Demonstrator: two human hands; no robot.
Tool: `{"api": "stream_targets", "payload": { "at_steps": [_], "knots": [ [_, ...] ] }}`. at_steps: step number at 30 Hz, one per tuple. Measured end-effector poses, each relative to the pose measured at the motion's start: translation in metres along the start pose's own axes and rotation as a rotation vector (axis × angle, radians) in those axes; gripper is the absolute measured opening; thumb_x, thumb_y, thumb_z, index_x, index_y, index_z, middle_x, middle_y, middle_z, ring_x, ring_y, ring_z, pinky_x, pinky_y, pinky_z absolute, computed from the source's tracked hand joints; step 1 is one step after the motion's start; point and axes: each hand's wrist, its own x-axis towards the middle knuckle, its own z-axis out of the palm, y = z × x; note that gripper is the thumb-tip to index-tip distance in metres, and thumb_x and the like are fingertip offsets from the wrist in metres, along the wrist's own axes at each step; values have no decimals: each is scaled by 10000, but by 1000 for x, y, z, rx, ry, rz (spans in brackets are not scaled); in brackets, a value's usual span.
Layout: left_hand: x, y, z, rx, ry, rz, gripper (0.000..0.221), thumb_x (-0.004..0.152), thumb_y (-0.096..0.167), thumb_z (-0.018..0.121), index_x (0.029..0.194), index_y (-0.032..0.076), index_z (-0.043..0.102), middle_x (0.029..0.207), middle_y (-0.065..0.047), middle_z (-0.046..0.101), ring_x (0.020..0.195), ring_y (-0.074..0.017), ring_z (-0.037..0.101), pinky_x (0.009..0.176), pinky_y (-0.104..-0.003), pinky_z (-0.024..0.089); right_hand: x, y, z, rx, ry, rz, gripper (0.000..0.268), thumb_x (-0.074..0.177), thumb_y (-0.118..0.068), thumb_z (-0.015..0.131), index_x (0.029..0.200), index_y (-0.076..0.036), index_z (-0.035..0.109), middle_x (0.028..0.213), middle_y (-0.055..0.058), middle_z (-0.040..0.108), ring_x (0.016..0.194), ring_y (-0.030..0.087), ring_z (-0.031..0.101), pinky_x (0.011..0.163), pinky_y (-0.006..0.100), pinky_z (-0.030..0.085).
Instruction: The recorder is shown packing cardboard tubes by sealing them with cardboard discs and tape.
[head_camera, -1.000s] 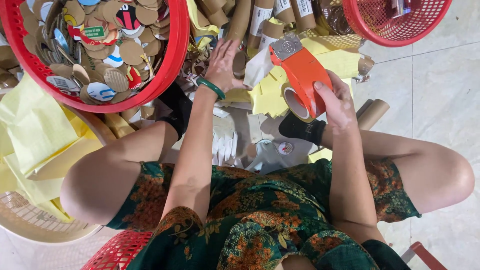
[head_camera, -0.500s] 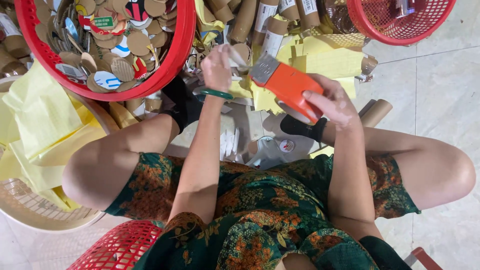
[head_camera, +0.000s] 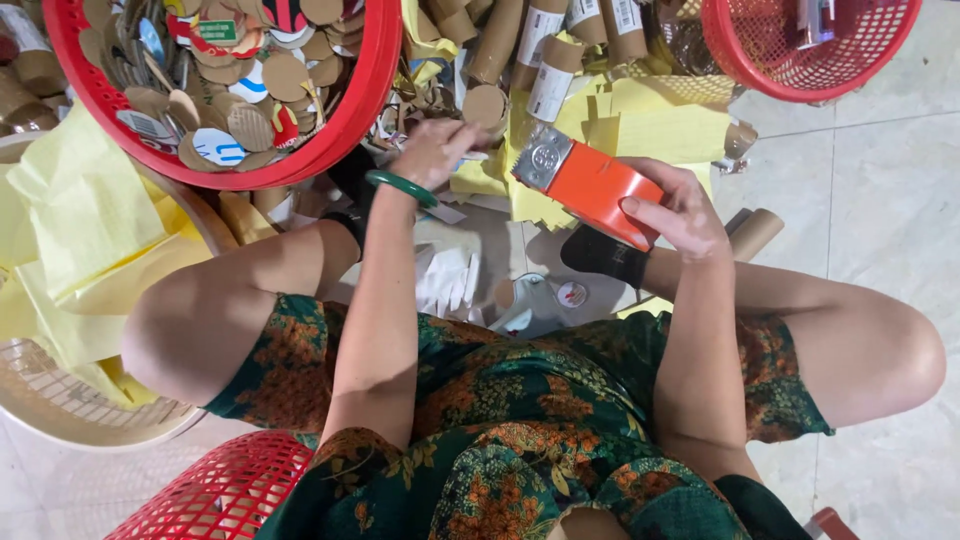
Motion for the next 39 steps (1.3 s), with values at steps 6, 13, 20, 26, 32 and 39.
{"api": "stream_targets", "payload": {
  "at_steps": [6,13,20,26,32,39],
  "knots": [
    [2,10,41,-1462,-392,-270,231,987,264,627,1138,101,692,1025,-45,730,864,-176,709,752,-367,572,7,13,8,-4,-27,-124,515,884,-92,722,1376,25,629,1178,47,719,1051,99,653,927,238,532],
    [18,-7,65,-1140,-10,-260,184,947,223,708,1000,54,758,812,3,707,669,-103,634,603,-272,505,19,4,31,-290,-28,-76,546,872,-164,778,1378,-12,641,1082,57,726,898,95,643,781,257,522],
    [42,-43,27,-546,701,-175,260,874,265,796,806,14,776,639,-50,724,551,-120,618,548,-313,502,16,-28,-7,-373,14,238,492,829,-193,784,1304,-93,707,948,49,749,741,101,652,604,270,532],
    [68,-66,52,-285,784,-233,337,896,312,789,763,9,727,631,-122,680,547,-239,631,599,-362,504,47,10,4,-911,81,-200,541,802,-404,829,1238,-99,732,1054,152,772,883,337,729,821,424,555],
    [70,-51,52,-396,754,-212,308,881,299,786,791,9,738,660,-131,702,569,-235,637,615,-377,516,57,11,5,-869,101,1,600,768,-491,769,1244,-128,731,1032,170,750,904,364,715,860,441,554],
    [74,-50,68,-217,706,-118,277,854,301,824,786,35,788,602,-137,685,540,-251,585,643,-408,509,79,57,14,-1009,79,-105,589,799,-532,766,1205,-108,729,1108,145,765,874,371,718,808,487,526]
  ]
}}
